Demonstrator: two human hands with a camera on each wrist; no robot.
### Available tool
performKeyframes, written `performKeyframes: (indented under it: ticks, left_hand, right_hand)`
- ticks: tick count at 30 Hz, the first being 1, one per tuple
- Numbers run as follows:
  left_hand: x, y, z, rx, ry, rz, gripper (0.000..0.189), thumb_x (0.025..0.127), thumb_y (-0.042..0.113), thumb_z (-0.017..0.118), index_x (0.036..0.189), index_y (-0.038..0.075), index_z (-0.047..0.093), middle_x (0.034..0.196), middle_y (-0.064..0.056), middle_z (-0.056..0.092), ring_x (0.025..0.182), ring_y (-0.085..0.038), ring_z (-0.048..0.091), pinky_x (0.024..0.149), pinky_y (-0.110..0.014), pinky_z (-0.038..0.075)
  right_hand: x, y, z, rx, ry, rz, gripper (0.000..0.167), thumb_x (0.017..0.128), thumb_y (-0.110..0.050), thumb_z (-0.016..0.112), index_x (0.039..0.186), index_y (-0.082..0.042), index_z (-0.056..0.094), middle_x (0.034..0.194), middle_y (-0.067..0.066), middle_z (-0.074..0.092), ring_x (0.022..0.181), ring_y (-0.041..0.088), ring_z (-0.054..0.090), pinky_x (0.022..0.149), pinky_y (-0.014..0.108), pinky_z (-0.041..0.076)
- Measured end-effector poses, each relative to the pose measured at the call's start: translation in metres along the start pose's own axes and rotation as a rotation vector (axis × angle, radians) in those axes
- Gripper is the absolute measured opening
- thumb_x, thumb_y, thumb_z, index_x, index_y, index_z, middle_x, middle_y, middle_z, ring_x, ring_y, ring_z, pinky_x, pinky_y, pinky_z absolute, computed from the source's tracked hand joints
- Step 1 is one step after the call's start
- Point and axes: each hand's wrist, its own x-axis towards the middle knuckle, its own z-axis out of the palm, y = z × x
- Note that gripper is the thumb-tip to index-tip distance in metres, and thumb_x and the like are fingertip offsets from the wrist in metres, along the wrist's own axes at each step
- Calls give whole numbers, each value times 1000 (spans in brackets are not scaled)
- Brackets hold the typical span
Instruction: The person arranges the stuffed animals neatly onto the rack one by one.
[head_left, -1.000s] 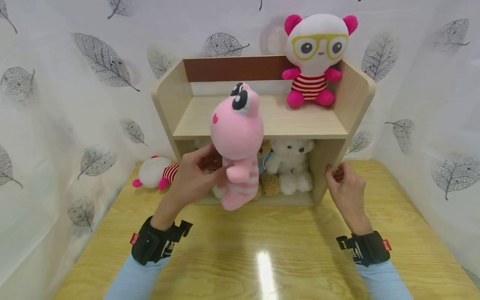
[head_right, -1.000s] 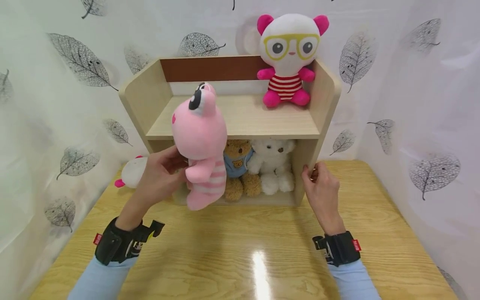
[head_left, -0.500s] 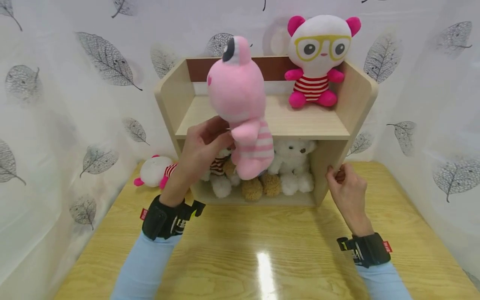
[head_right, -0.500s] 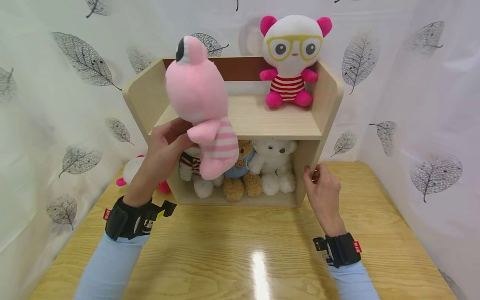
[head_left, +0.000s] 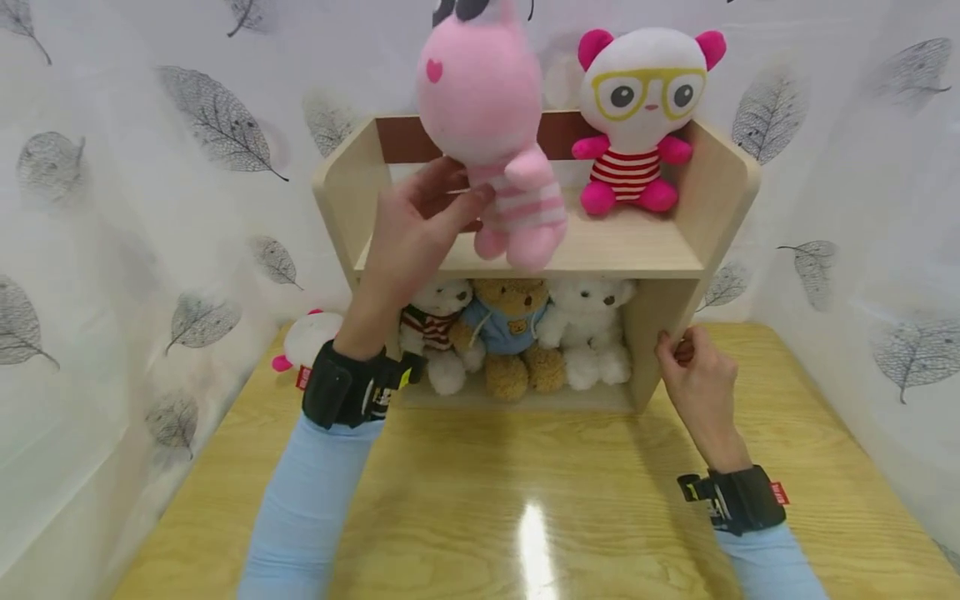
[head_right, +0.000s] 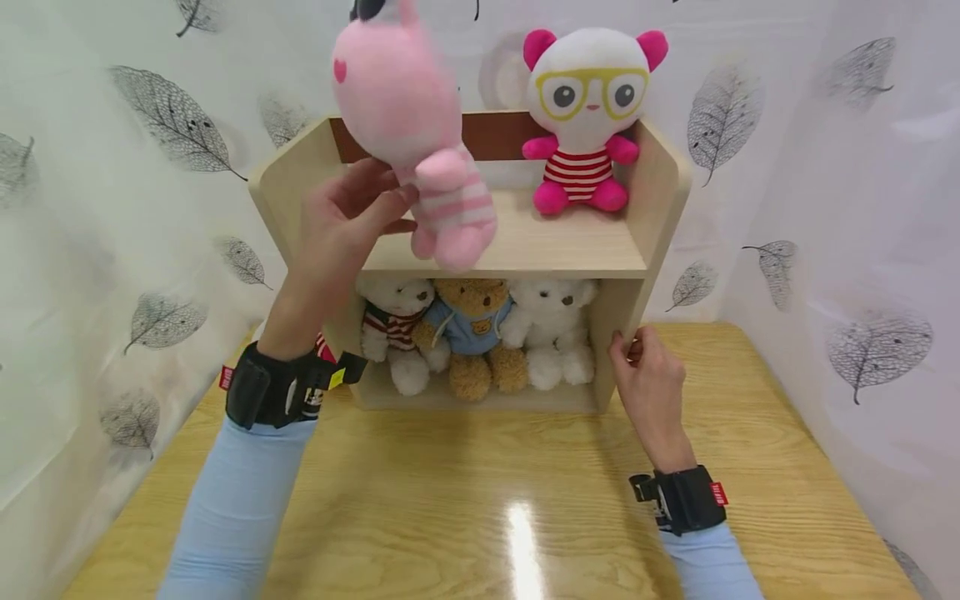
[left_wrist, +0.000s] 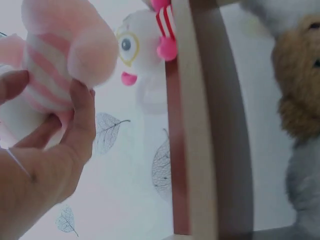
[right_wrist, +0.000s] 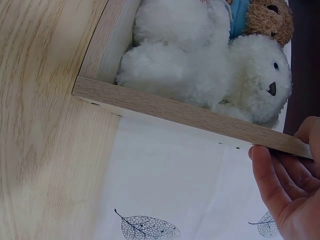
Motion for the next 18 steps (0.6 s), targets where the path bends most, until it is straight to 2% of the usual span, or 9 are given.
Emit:
performKeyframes:
  ticks: [4, 6, 16, 18]
  left_hand:
    - [18, 5, 2, 98, 73, 10, 39, 94, 17, 73, 131, 9, 68, 121, -11, 72, 109, -19, 72, 84, -32, 61]
    - [24, 4, 2, 150, 96, -6, 39, 93, 20, 75, 130, 11, 69, 120, -10, 72, 107, -18, 72, 83, -30, 61]
    - [47, -10, -3, 330, 96, -110, 36, 94, 26, 72, 128, 14, 70, 117, -8, 73, 103, -15, 72, 83, -27, 59]
    - [51, -12, -4, 354, 95, -123, 33, 95, 26, 70, 126, 16, 72, 114, -6, 74, 100, -13, 71, 79, -24, 56]
  right_hand:
    - [1, 2, 0, -5, 3, 0, 14, 89, -2, 69, 85, 9, 60, 67, 22, 67, 53, 33, 64, 54, 7, 36]
    - [1, 2, 0, -4, 3, 0, 14, 89, -2, 68, 85, 9, 60, 66, 22, 67, 53, 33, 64, 54, 7, 37]
    - [-1, 4, 1, 14, 23, -10, 13, 88, -1, 71, 84, 7, 62, 65, 22, 68, 51, 33, 65, 57, 2, 33]
    - [-1, 5, 2, 13, 29, -16, 13, 88, -1, 71, 84, 7, 62, 65, 22, 68, 51, 33, 65, 56, 2, 33]
